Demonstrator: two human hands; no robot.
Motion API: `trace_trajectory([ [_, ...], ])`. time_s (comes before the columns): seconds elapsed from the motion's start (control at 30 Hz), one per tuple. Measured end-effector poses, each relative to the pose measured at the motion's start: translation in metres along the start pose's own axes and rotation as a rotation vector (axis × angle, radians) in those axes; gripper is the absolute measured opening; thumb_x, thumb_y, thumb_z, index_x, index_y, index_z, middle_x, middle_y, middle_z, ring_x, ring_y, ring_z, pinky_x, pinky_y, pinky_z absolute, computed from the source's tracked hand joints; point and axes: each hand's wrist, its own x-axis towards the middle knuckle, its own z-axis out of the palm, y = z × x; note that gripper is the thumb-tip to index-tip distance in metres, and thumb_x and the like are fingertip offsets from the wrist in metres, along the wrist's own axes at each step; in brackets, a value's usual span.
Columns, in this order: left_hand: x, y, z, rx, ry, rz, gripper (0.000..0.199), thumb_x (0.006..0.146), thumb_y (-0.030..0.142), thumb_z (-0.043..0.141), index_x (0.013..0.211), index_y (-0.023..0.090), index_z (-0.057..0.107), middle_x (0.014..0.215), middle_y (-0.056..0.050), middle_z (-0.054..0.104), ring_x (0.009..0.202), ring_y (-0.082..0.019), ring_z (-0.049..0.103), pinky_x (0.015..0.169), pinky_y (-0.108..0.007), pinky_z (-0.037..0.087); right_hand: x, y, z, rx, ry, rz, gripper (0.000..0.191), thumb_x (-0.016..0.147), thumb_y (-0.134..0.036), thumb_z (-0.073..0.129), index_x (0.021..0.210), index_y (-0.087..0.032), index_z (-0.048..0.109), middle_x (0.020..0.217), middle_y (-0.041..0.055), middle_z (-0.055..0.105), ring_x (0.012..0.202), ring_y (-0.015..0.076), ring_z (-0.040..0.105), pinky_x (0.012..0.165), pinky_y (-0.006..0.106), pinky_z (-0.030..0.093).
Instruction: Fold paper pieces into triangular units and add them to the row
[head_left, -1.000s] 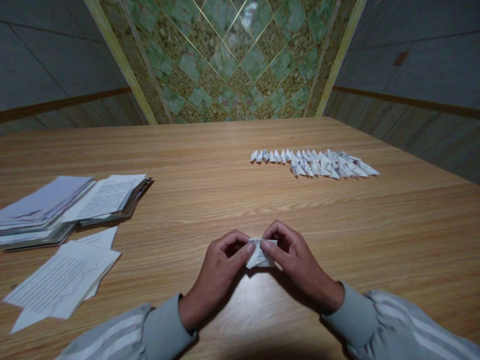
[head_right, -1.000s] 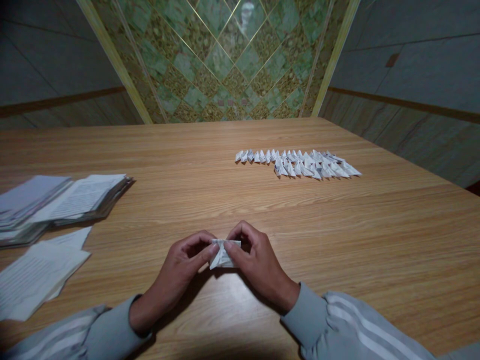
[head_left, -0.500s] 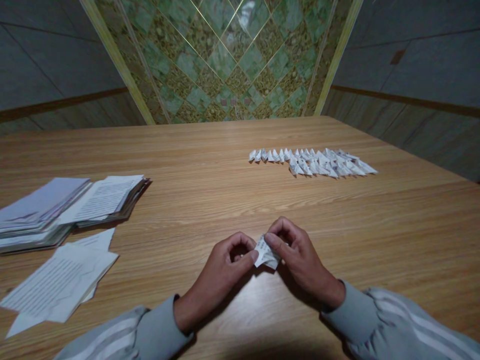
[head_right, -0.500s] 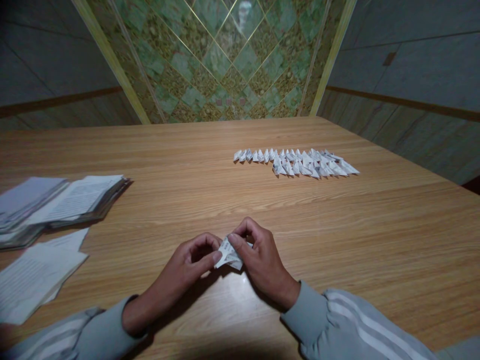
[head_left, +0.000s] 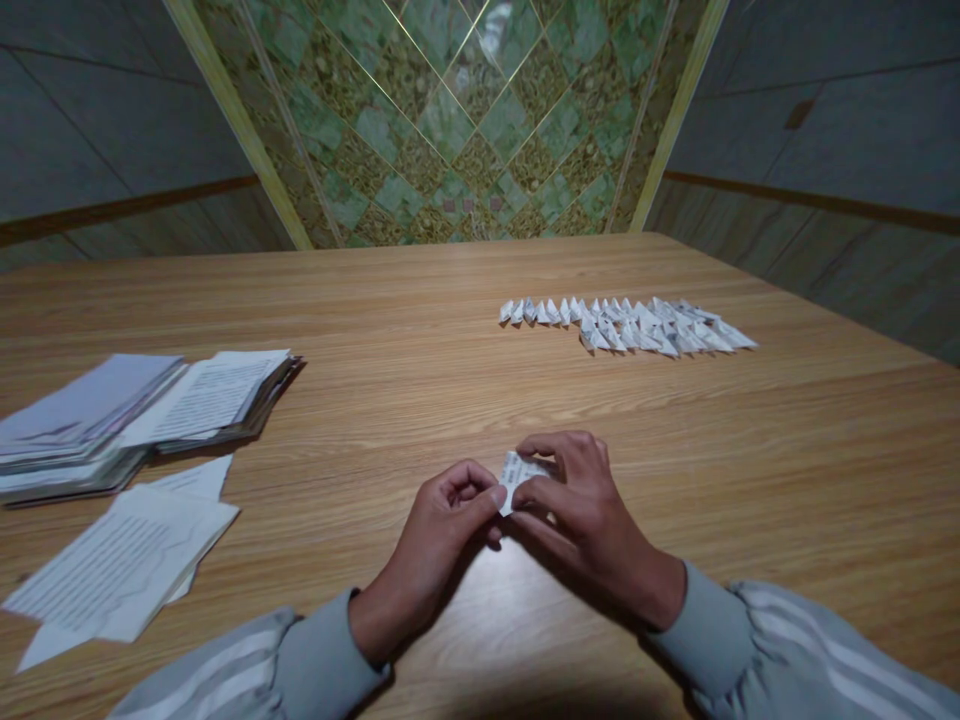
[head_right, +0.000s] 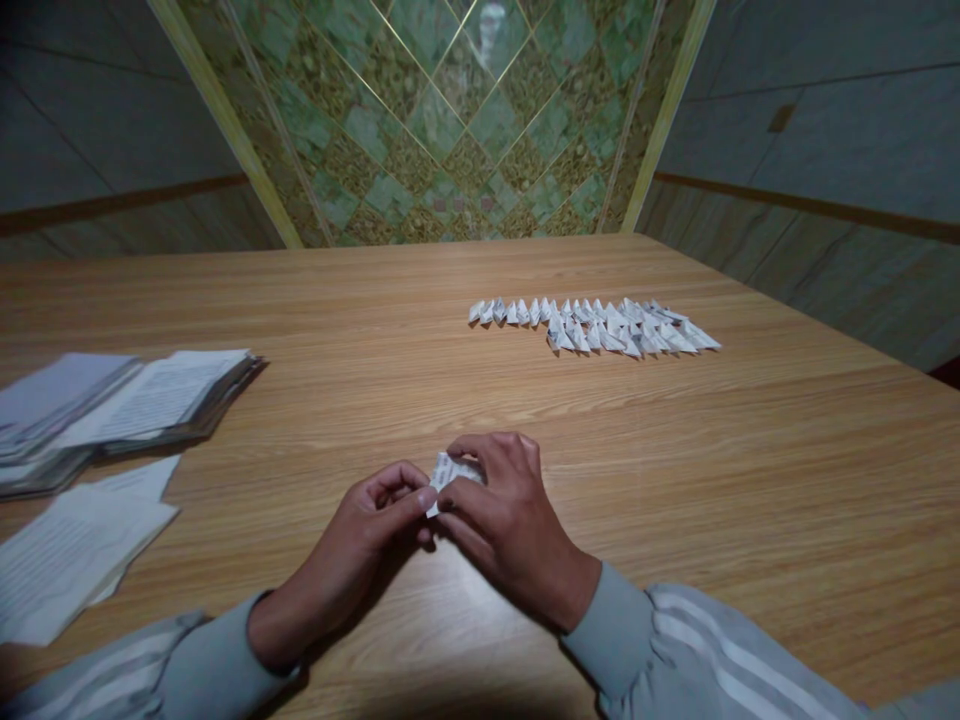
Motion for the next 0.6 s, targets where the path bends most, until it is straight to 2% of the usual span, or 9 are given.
trace_trajectory([
  [0.13,0.0006,-0.0021,0.0008,-0.044,0.01,-0.027,0.03,0.075,0.037,0.081,0.077,0.015,0.061,0.062,0.002,0.064,0.052,-0.01,0.058,0.056,-0.023,0.049,-0.0004,-0.0018,-0.0005,-0.083,0.023,-0.11,0.008,0.094,-0.028,0.065,0.088,-0.024,0.068,0.122,0.0085,0.063,0.109,0.0267,0.05,0.097,0.047,0.034],
  [0.2,0.0003,-0.0024,0.0008,-0.038,0.015,-0.027,0.031,0.075,0.038,0.081,0.076,0.015,0.061,0.061,0.002,0.064,0.051,-0.01,0.058,0.054,-0.023,0.049,0.0,-0.0027,-0.0008,-0.077,0.017,-0.102,0.006,0.095,-0.027,0.065,0.09,-0.024,0.068,0.123,0.009,0.063,0.111,0.0268,0.05,0.098,0.047,0.034],
  [0.37,-0.0022,0.0001,0.0016,0.033,0.0,0.055,0.032,0.076,0.04,0.081,0.076,0.014,0.062,0.065,0.001,0.066,0.054,-0.011,0.06,0.056,-0.023,0.051,0.0012,-0.0025,0.0007,0.043,0.023,0.069,0.004,0.092,-0.023,0.068,0.088,-0.022,0.066,0.121,0.0095,0.064,0.112,0.0274,0.051,0.094,0.045,0.036],
  [0.5,-0.0041,0.0031,0.0043,0.047,-0.043,0.062,0.03,0.084,0.042,0.073,0.084,0.014,0.065,0.073,-0.004,0.071,0.064,-0.014,0.066,0.061,-0.025,0.054,0.0038,-0.0007,0.0017,0.209,0.036,0.169,0.008,0.089,-0.015,0.066,0.085,-0.021,0.063,0.098,0.0055,0.067,0.097,0.0232,0.056,0.084,0.039,0.039],
  [0.6,-0.0051,0.0041,0.0062,0.098,-0.036,0.092,0.023,0.08,0.034,0.076,0.088,0.015,0.066,0.079,-0.004,0.073,0.068,-0.014,0.067,0.063,-0.024,0.053,0.0045,0.0004,0.0029,0.29,0.029,0.233,0.01,0.088,-0.012,0.064,0.083,-0.02,0.062,0.088,0.0043,0.065,0.088,0.0215,0.057,0.077,0.035,0.041],
])
